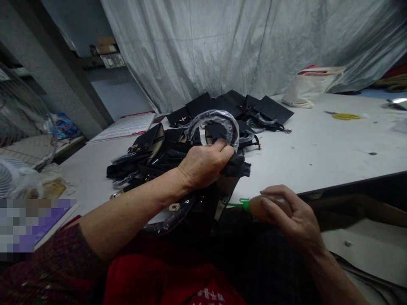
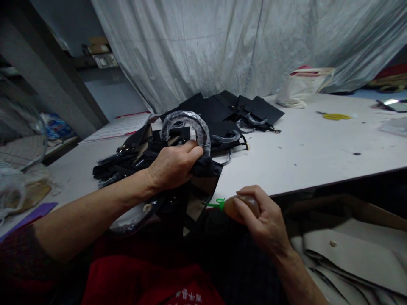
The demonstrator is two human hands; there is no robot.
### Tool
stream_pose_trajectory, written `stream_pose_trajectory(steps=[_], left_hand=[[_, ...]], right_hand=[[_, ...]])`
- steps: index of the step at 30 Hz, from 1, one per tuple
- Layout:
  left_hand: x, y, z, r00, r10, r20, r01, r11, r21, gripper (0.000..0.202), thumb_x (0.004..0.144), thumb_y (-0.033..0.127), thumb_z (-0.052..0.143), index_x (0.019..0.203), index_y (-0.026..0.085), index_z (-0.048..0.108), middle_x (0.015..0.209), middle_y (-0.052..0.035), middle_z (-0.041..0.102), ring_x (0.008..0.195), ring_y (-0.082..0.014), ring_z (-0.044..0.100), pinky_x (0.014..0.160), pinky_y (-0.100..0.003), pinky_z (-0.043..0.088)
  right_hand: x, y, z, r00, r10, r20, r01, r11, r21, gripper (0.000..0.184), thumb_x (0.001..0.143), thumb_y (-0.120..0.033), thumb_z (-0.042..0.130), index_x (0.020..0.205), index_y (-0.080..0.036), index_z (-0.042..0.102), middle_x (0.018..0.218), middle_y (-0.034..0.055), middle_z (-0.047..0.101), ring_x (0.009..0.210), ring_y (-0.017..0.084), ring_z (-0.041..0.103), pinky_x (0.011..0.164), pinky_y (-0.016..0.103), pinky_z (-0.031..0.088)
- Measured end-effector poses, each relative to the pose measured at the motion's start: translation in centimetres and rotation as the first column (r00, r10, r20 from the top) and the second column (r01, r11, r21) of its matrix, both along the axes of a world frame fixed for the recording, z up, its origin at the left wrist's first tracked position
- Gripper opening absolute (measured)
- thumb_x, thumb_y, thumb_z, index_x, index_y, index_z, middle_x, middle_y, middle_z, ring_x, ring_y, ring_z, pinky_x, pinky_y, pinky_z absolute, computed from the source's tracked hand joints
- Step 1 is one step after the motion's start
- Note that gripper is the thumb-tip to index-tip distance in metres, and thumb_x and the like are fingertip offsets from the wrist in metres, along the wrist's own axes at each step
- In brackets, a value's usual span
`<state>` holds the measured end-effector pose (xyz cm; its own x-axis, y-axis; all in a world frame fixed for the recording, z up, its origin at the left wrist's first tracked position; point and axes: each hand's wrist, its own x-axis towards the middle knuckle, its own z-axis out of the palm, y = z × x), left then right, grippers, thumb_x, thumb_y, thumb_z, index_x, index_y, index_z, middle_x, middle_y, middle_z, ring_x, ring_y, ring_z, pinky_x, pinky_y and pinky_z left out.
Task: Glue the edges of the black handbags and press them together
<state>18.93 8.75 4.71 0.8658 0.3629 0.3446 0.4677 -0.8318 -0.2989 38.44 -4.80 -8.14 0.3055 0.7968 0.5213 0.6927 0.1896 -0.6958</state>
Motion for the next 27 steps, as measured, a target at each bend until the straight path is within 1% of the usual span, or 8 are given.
stream_pose_trajectory(steps=[4, 8, 12, 13, 17, 21, 25, 27], left_hand=[[-0.1, -0.2, 0.0, 1.0, 0.012, -0.004, -0.012, 1.0, -0.002, 0.023, 0.082, 0.014, 0.044, 0.103, 0.016, 0.054, 0.103, -0.0099, 0.06, 0.075, -0.0191, 0.064, 0.056, -0.027, 0.048], [-0.1, -0.4, -0.1, 1.0, 0.021, -0.004, -0.021, 1.0, -0.013, 0.025, 0.081, 0.014, 0.046, 0.104, 0.017, 0.053, 0.105, -0.0102, 0.06, 0.076, -0.0192, 0.064, 0.057, -0.027, 0.048], [-0.3, -0.4, -0.1, 0.999, 0.036, 0.003, -0.036, 0.999, -0.017, 0.026, 0.08, 0.014, 0.047, 0.105, 0.017, 0.052, 0.107, -0.0105, 0.059, 0.079, -0.0197, 0.063, 0.06, -0.028, 0.049], [-0.3, -0.4, -0.2, 0.999, 0.038, 0.002, -0.038, 0.999, -0.018, 0.026, 0.079, 0.014, 0.047, 0.105, 0.016, 0.052, 0.107, -0.0105, 0.06, 0.08, -0.0198, 0.063, 0.061, -0.028, 0.05], [-0.4, -0.4, -0.2, 1.0, 0.028, 0.005, -0.028, 1.0, -0.013, 0.026, 0.079, 0.013, 0.047, 0.105, 0.016, 0.052, 0.105, -0.01, 0.06, 0.08, -0.0196, 0.063, 0.061, -0.028, 0.05], [-0.5, -0.4, -0.3, 1.0, 0.004, 0.018, -0.004, 1.0, 0.021, 0.024, 0.08, 0.014, 0.046, 0.104, 0.016, 0.052, 0.102, -0.0095, 0.06, 0.077, -0.0199, 0.063, 0.058, -0.029, 0.05], [-0.5, -0.3, -0.4, 0.999, 0.003, 0.032, -0.004, 0.999, 0.039, 0.025, 0.079, 0.014, 0.047, 0.103, 0.016, 0.052, 0.101, -0.0094, 0.061, 0.075, -0.0199, 0.063, 0.057, -0.029, 0.05], [-0.5, -0.3, -0.5, 0.999, 0.0, 0.035, -0.002, 0.999, 0.039, 0.026, 0.077, 0.013, 0.048, 0.103, 0.016, 0.052, 0.101, -0.0094, 0.061, 0.075, -0.0197, 0.063, 0.057, -0.029, 0.05]], right_hand=[[-0.3, -0.3, 0.0, 0.999, -0.031, 0.038, 0.029, 0.997, 0.069, 0.017, 0.084, -0.036, 0.06, 0.095, -0.023, 0.059, 0.091, 0.003, 0.062, 0.082, 0.02, 0.061, 0.073, 0.032, 0.049], [-0.9, -0.8, -0.5, 0.993, 0.112, 0.047, -0.113, 0.993, 0.038, 0.017, 0.085, -0.031, 0.059, 0.1, -0.024, 0.058, 0.097, 0.0046, 0.061, 0.087, 0.021, 0.061, 0.075, 0.033, 0.05], [-1.0, -1.3, -1.3, 0.996, 0.062, 0.061, -0.069, 0.989, 0.127, 0.022, 0.083, -0.027, 0.062, 0.105, -0.023, 0.057, 0.101, 0.0067, 0.06, 0.092, 0.023, 0.06, 0.08, 0.036, 0.049], [-1.0, -1.5, -1.4, 0.997, 0.062, 0.054, -0.069, 0.989, 0.13, 0.022, 0.083, -0.027, 0.062, 0.104, -0.023, 0.058, 0.101, 0.0069, 0.06, 0.092, 0.023, 0.059, 0.08, 0.037, 0.049], [-0.6, -1.7, -1.7, 0.988, 0.153, 0.012, -0.153, 0.985, 0.08, 0.021, 0.084, -0.026, 0.061, 0.104, -0.023, 0.058, 0.102, 0.0072, 0.06, 0.091, 0.023, 0.06, 0.077, 0.036, 0.051], [-0.5, -1.5, -1.9, 0.996, 0.082, 0.045, -0.089, 0.977, 0.194, 0.023, 0.082, -0.022, 0.064, 0.104, -0.022, 0.059, 0.101, 0.0071, 0.06, 0.093, 0.023, 0.059, 0.079, 0.038, 0.05], [-0.6, -1.7, -1.9, 0.985, 0.17, 0.012, -0.17, 0.978, 0.12, 0.022, 0.083, -0.021, 0.062, 0.105, -0.022, 0.058, 0.1, 0.0063, 0.059, 0.09, 0.022, 0.059, 0.075, 0.035, 0.05], [-0.6, -1.8, -1.9, 0.985, 0.175, -0.009, -0.172, 0.978, 0.121, 0.022, 0.083, -0.021, 0.062, 0.105, -0.022, 0.058, 0.1, 0.0064, 0.059, 0.09, 0.022, 0.059, 0.075, 0.035, 0.05]])
